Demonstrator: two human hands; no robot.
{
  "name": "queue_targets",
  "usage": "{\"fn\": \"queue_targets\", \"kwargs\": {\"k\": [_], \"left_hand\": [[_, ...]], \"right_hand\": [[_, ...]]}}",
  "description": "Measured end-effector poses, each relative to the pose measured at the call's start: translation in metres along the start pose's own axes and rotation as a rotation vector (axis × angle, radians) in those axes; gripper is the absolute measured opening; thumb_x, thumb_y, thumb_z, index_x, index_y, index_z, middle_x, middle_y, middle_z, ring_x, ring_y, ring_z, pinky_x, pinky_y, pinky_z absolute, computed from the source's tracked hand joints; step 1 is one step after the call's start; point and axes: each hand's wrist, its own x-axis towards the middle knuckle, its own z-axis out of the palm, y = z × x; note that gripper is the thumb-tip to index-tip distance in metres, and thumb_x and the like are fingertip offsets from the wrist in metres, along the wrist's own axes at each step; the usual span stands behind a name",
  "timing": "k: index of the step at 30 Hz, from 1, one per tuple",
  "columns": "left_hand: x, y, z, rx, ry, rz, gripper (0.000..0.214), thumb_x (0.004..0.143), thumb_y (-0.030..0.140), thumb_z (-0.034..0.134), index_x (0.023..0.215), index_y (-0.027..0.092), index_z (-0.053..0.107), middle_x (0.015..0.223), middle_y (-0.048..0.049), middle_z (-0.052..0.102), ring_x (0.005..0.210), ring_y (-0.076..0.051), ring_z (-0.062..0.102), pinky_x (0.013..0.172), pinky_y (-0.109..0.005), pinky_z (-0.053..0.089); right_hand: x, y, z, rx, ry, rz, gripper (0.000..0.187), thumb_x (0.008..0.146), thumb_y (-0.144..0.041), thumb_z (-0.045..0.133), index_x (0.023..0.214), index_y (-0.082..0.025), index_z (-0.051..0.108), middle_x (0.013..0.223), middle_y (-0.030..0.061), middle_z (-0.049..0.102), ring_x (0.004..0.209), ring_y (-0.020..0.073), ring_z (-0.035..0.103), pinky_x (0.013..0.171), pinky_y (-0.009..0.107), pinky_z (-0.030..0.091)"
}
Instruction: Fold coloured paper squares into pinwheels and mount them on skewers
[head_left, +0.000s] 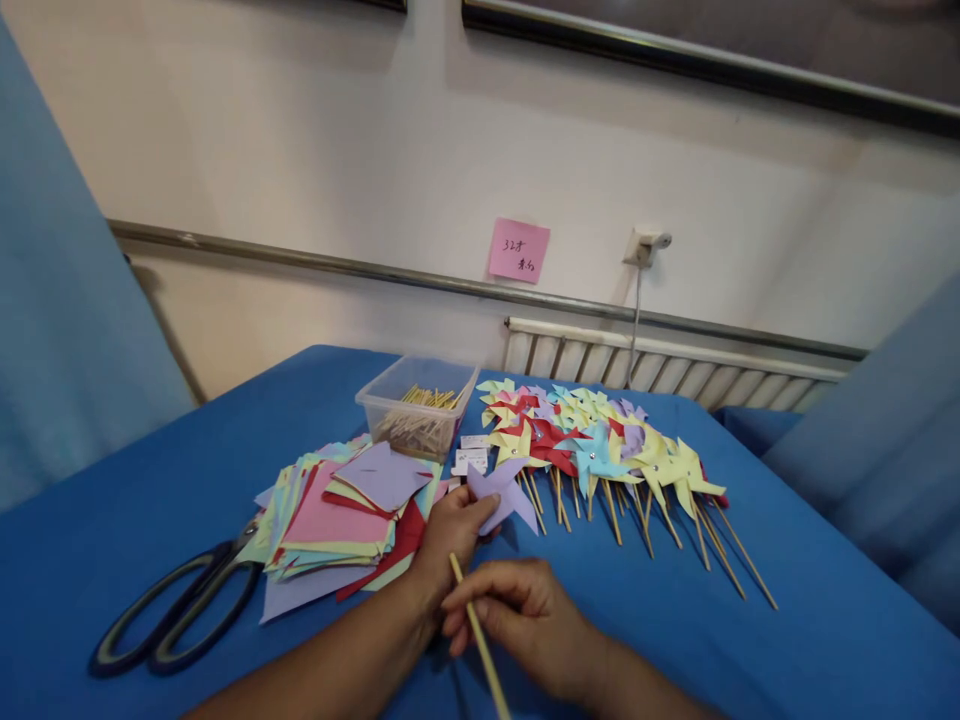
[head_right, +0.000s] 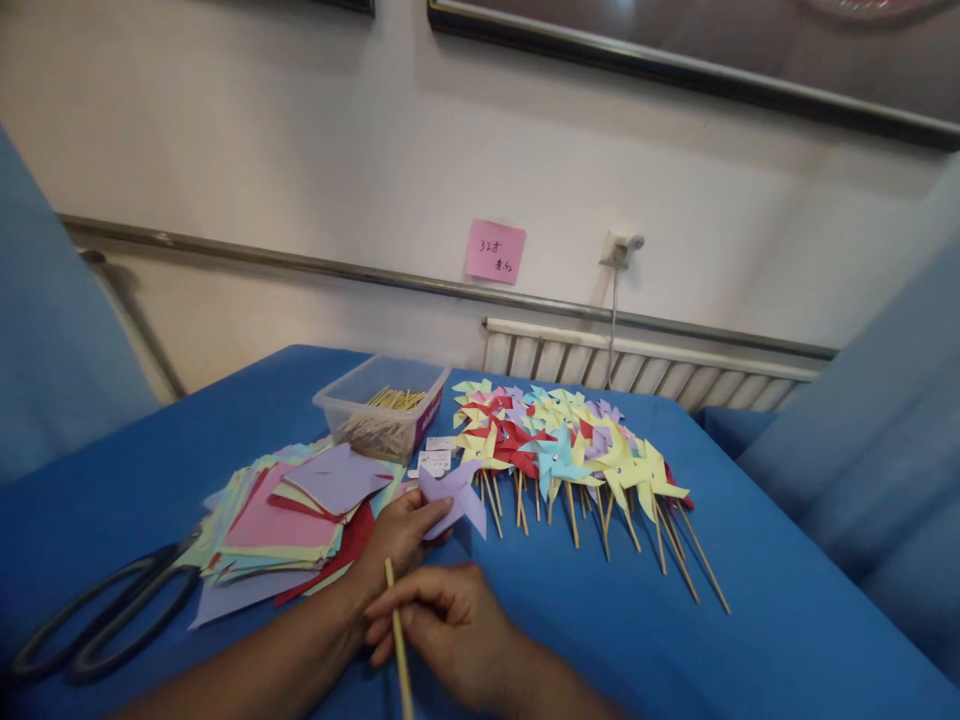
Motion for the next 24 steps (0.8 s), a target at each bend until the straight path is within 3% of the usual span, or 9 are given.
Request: {"fn": "queue_targets", "kwargs": {"k": [2,4,7,10,14,20,24], "left_hand": [[0.000,-0.002,-0.002,0.009,-0.014,-0.013,0.027,0.056,0.029,0.076,0.075,0.013,0.066,0.062,0.0007,0.064,0.052,-0.011,0.055,0.052,-0.023,0.043],[-0.001,-0.002,-0.003,0.017,-0.021,-0.022,0.029,0.056,0.030,0.076,0.077,0.012,0.066,0.062,0.0003,0.065,0.052,-0.012,0.055,0.052,-0.024,0.043],[-0.005,0.001,-0.003,0.024,-0.027,-0.017,0.029,0.056,0.030,0.076,0.078,0.012,0.066,0.062,0.0005,0.065,0.052,-0.012,0.055,0.053,-0.024,0.043],[-0.010,0.005,-0.001,0.034,-0.046,-0.010,0.029,0.059,0.032,0.075,0.079,0.013,0.065,0.061,0.0001,0.065,0.051,-0.012,0.055,0.052,-0.024,0.043],[-0.010,0.005,-0.001,0.086,-0.058,0.044,0.030,0.059,0.033,0.075,0.079,0.013,0.066,0.066,-0.0025,0.068,0.055,-0.014,0.058,0.054,-0.024,0.044],[-0.008,0.006,0.000,0.164,-0.070,0.054,0.032,0.058,0.036,0.075,0.078,0.014,0.066,0.067,-0.0020,0.069,0.053,-0.014,0.057,0.051,-0.023,0.041],[-0.012,0.008,0.002,0.183,-0.072,0.067,0.028,0.059,0.035,0.075,0.075,0.014,0.065,0.062,-0.0004,0.067,0.054,-0.014,0.056,0.052,-0.023,0.041]], "right_hand": [[-0.001,0.003,0.004,0.053,-0.084,0.088,0.028,0.079,-0.041,0.065,0.089,-0.016,0.071,0.075,0.0041,0.067,0.064,0.0117,0.064,0.068,0.029,0.050],[-0.002,0.004,0.006,0.070,-0.084,0.117,0.026,0.077,-0.039,0.068,0.088,-0.016,0.070,0.074,0.0032,0.067,0.062,0.0106,0.064,0.065,0.026,0.050],[0.000,0.001,0.005,0.086,0.099,0.030,0.025,0.074,-0.038,0.071,0.083,-0.016,0.065,0.066,-0.0006,0.065,0.051,0.0082,0.060,0.051,0.020,0.046],[0.003,-0.004,-0.002,0.104,0.325,-0.076,0.030,0.074,-0.040,0.071,0.090,-0.019,0.057,0.064,-0.0023,0.065,0.042,0.0075,0.056,0.042,0.018,0.042],[0.006,-0.004,-0.019,0.063,0.475,-0.111,0.040,0.073,-0.043,0.071,0.098,-0.020,0.051,0.065,-0.0020,0.067,0.038,0.0065,0.052,0.038,0.016,0.039],[0.018,0.012,-0.034,-0.004,0.520,-0.026,0.045,0.068,-0.057,0.069,0.080,-0.017,0.053,0.052,-0.0050,0.059,0.031,0.0034,0.042,0.030,0.013,0.027],[0.022,0.017,-0.038,0.009,0.509,0.015,0.048,0.066,-0.059,0.069,0.078,-0.016,0.052,0.050,-0.0053,0.058,0.029,0.0035,0.042,0.029,0.013,0.028]]}}
